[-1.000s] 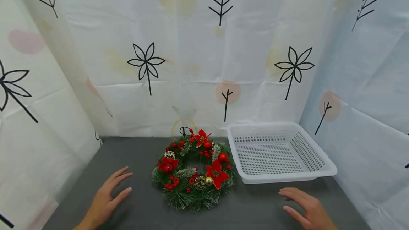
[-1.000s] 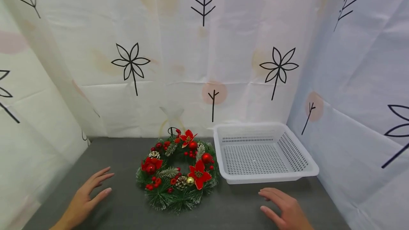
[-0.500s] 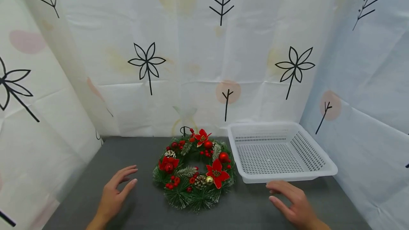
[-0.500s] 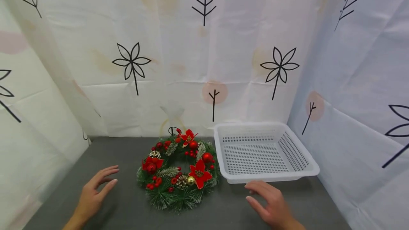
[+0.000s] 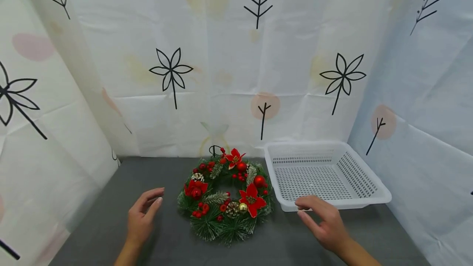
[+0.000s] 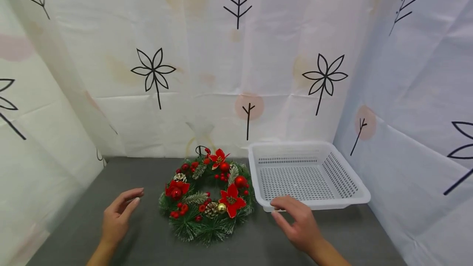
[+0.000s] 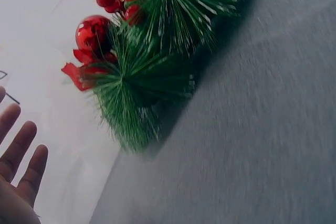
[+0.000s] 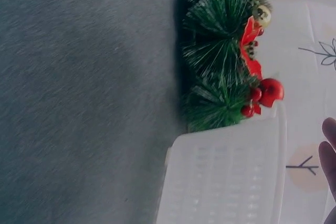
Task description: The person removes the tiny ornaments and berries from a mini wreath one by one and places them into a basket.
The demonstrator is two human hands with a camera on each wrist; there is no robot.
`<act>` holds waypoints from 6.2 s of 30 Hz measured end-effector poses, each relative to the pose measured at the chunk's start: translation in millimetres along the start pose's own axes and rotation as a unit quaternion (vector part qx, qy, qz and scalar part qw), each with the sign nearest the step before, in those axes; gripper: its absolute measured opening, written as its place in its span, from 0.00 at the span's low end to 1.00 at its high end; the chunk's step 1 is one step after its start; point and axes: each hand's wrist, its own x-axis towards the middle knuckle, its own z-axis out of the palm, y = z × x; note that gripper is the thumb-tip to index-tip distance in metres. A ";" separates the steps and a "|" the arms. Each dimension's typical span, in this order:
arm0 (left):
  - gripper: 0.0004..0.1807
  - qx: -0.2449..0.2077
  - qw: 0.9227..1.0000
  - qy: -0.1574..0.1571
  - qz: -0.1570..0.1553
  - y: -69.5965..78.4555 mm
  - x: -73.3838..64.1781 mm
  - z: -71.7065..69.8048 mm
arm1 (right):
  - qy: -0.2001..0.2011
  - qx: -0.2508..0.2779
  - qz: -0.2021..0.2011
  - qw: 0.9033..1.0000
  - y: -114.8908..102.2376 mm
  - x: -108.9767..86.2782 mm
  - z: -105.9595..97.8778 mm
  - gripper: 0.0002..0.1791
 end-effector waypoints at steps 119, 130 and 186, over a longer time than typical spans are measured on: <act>0.25 -0.156 0.922 -0.039 -0.353 -16.2 -10.4 58.8 | -0.321 0.070 0.395 0.858 82.9 131.9 139.6 0.21; 0.24 -0.154 0.922 -0.033 -0.354 -16.7 -11.4 62.3 | -0.322 0.044 0.390 0.861 86.2 128.2 143.4 0.22; 0.27 -0.116 0.921 -0.117 -0.353 -30.7 -7.5 41.8 | -0.219 0.218 0.338 0.889 61.1 131.0 81.1 0.21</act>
